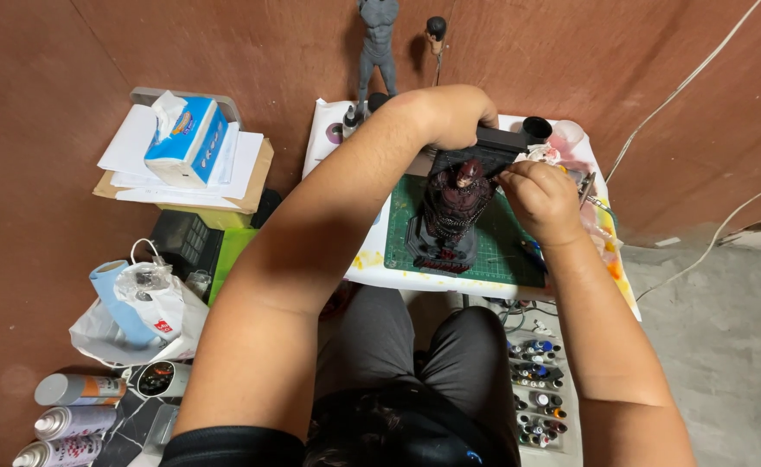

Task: Assembling and detailing a small figurine using hand tools on a workbench.

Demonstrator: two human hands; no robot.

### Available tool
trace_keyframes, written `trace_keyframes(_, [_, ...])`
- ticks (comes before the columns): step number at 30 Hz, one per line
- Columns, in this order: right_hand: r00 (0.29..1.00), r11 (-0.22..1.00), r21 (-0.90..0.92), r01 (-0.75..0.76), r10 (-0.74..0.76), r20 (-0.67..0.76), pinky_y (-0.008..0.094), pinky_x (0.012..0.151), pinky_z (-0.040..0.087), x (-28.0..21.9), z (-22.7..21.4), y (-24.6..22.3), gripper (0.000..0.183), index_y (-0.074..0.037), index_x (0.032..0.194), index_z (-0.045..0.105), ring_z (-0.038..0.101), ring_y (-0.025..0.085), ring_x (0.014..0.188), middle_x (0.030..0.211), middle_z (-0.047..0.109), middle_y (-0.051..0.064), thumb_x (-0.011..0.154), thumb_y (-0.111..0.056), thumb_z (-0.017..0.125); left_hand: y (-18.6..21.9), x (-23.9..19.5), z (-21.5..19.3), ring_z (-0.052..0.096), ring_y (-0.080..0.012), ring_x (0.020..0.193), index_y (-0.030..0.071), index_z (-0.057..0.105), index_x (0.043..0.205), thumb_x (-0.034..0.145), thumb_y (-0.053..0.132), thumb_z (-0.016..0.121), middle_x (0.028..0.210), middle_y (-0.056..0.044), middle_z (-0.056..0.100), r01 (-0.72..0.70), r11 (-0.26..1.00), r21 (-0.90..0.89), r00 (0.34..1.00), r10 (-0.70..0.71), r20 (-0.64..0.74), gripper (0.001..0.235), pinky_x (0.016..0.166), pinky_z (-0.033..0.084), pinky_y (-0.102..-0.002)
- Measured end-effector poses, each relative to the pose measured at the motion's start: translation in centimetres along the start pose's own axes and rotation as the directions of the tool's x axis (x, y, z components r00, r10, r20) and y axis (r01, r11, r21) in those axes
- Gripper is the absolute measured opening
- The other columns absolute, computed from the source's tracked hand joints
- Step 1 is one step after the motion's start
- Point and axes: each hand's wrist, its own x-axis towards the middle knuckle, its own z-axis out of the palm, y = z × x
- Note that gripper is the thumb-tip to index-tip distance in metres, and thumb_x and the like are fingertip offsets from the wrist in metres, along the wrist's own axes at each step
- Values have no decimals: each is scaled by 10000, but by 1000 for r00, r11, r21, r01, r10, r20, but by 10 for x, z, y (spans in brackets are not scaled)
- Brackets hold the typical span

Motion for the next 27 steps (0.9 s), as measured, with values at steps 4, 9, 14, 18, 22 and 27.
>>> trace_keyframes(4, [1000, 999, -40, -23, 23, -4, 404, 607, 495, -4, 0, -2, 106, 29, 1028, 689, 635, 310, 768, 940, 650, 162, 990, 102, 757, -2, 2, 1, 648, -212, 808, 211, 744, 1134, 795, -64, 425, 992, 12, 741, -5, 1000, -4, 1000, 5, -10, 540, 670, 505, -367])
trace_keyframes(9, [990, 992, -124, -28, 45, 135, 438, 575, 442, -14, -4, 2, 265, -29, 1203, 700, 573, 327, 718, 891, 624, 127, 983, 98, 775, -3, 4, 1, 641, -222, 792, 211, 745, 1150, 784, -72, 419, 990, 5, 739, -18, 1000, 5, 1000, 18, -8, 566, 643, 501, -375])
trace_keyframes(14, [968, 995, -88, -39, 60, 244, 454, 583, 451, -4, -18, 6, 357, -14, 1261, 693, 596, 362, 743, 930, 639, 145, 939, 140, 726, 2, -3, -1, 632, -216, 805, 209, 737, 1170, 807, -73, 415, 995, 7, 733, 10, 1000, -10, 1000, -10, 3, 561, 658, 492, -368])
trace_keyframes(18, [977, 985, -143, -96, 121, 174, 398, 565, 461, 4, -22, 7, 159, -54, 1129, 752, 663, 269, 849, 985, 683, 74, 1014, 51, 723, 4, -5, -2, 636, -224, 798, 219, 743, 1167, 809, -60, 422, 987, -1, 736, 23, 1000, -19, 1000, -23, 5, 555, 654, 492, -382])
trace_keyframes(22, [986, 973, -208, -101, 125, 108, 447, 572, 484, 18, -26, 7, 217, 33, 1174, 723, 652, 347, 874, 1028, 680, 166, 995, 132, 653, 1, -1, -1, 641, -218, 845, 212, 744, 1145, 804, -60, 419, 1008, 10, 737, -12, 1000, 6, 1000, 12, 4, 544, 707, 499, -368])
trace_keyframes(27, [981, 888, -423, -181, 195, -12, 453, 586, 485, 29, -38, 16, 304, 16, 1233, 706, 606, 375, 808, 1067, 647, 179, 959, 118, 789, 7, -10, -5, 626, -203, 841, 182, 753, 1086, 821, -68, 402, 994, 15, 721, 3, 1000, -25, 1000, -3, 15, 506, 695, 488, -361])
